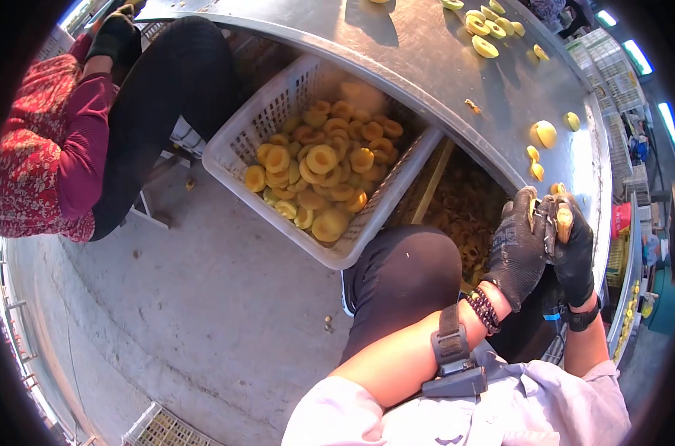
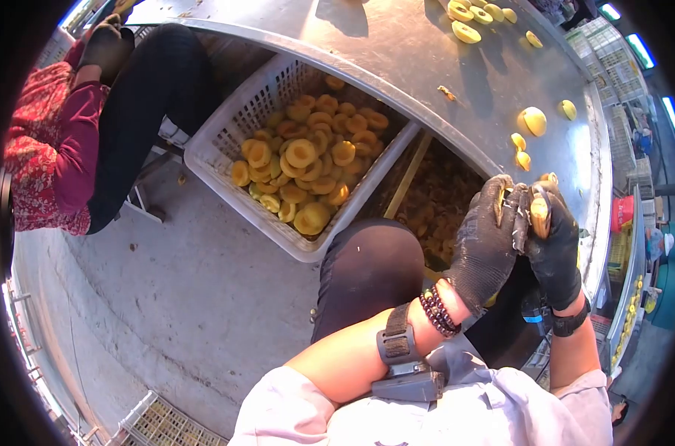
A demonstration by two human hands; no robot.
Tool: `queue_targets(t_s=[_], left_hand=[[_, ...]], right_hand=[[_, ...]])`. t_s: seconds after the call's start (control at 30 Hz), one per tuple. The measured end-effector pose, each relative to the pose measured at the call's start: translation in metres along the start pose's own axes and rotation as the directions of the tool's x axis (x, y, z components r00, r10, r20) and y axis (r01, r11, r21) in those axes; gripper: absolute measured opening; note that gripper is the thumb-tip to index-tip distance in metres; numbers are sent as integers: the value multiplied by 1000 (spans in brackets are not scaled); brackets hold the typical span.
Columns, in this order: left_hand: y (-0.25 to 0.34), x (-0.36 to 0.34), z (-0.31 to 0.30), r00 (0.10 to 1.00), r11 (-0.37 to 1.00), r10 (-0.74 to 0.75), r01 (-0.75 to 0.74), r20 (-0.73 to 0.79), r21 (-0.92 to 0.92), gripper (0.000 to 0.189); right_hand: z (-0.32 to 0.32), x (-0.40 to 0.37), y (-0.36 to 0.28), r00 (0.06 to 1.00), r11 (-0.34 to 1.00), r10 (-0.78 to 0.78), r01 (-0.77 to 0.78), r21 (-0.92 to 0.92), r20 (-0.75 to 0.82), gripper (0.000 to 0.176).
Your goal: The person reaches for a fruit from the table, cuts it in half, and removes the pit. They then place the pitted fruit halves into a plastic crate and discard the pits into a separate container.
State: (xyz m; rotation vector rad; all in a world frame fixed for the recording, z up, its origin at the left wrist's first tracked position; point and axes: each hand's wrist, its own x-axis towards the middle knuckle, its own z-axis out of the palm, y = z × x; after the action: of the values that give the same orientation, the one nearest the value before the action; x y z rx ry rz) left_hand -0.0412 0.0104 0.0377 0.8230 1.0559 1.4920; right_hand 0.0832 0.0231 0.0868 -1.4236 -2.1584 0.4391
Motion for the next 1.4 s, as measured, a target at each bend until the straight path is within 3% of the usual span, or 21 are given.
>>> queue_targets(t_s=[0.1,0.2,0.27,0.3,0.4,0.43,0.47,0.5,0.57,0.6,0.67,0.7,0.77,0.87,0.9,0.97,1.07,1.13,1.2,1.3,1.4], left_hand=[[-12,-4,13,998,998,54,-53,-31,30,29],[-22,-1,21,998,999,42,-41,-41,2,31],[-26,2,27,997,1000,9,-11,-77,-18,32],[-26,2,27,985,994,109,-104,-136,45,32],[-27,9,20,979,984,160,-168,-122,-52,32],[-16,8,14,993,988,101,-108,-67,-112,31],[-3,7,7,999,985,43,-42,5,-170,31],[-12,7,7,996,971,94,-88,14,-220,31],[-16,10,6,990,952,127,-104,61,-287,31],[-10,11,4,989,952,114,-81,94,-296,32],[-20,10,-4,931,926,339,-356,137,125,36],[-19,7,-1,982,990,110,-95,153,-101,44],[-18,2,0,935,940,285,-315,210,129,49],[-8,-5,12,929,906,288,-344,234,248,51],[-13,-6,14,905,855,348,-413,244,314,42],[-28,-2,12,781,656,515,-625,354,424,41],[-12,-11,31,911,928,307,-351,277,128,41],[-18,-12,35,894,878,354,-419,275,231,40],[-29,-12,38,913,878,342,-395,225,270,39],[-36,-17,40,929,866,299,-361,219,346,40],[-40,-17,38,861,715,409,-509,303,480,41]], right_hand=[[-2,-8,4,989,985,145,-146,95,18,42],[-3,-16,12,985,969,168,-173,177,43,41],[5,-30,19,977,939,209,-187,290,-49,36],[8,-34,20,968,919,234,-188,347,-95,33],[5,-24,-6,820,743,566,-552,378,84,25],[3,-23,2,935,915,354,-351,198,20,19],[0,-24,12,999,994,-24,29,-104,49,21],[-4,-26,22,915,833,-398,392,-391,70,23],[-5,-19,12,948,918,-318,301,-259,-28,22],[-8,-20,14,943,899,-332,318,-301,4,24],[-5,-24,25,927,861,-369,370,-348,71,28],[-5,-25,22,972,940,-227,233,-250,51,31],[-7,-28,15,996,998,57,-56,-26,66,36],[-8,-37,26,999,997,-48,46,-65,-26,40],[-10,-40,28,998,998,-55,53,-44,-30,39],[-13,-47,32,997,996,-67,65,-57,-28,40],[-13,-56,41,998,997,-59,58,-47,-17,40],[-15,-58,43,1000,1000,-16,16,-3,11,41],[-19,-63,41,996,996,61,-65,61,63,42],[-16,-71,55,997,999,30,-32,28,73,42],[-26,-77,62,985,996,18,-32,81,174,41]])
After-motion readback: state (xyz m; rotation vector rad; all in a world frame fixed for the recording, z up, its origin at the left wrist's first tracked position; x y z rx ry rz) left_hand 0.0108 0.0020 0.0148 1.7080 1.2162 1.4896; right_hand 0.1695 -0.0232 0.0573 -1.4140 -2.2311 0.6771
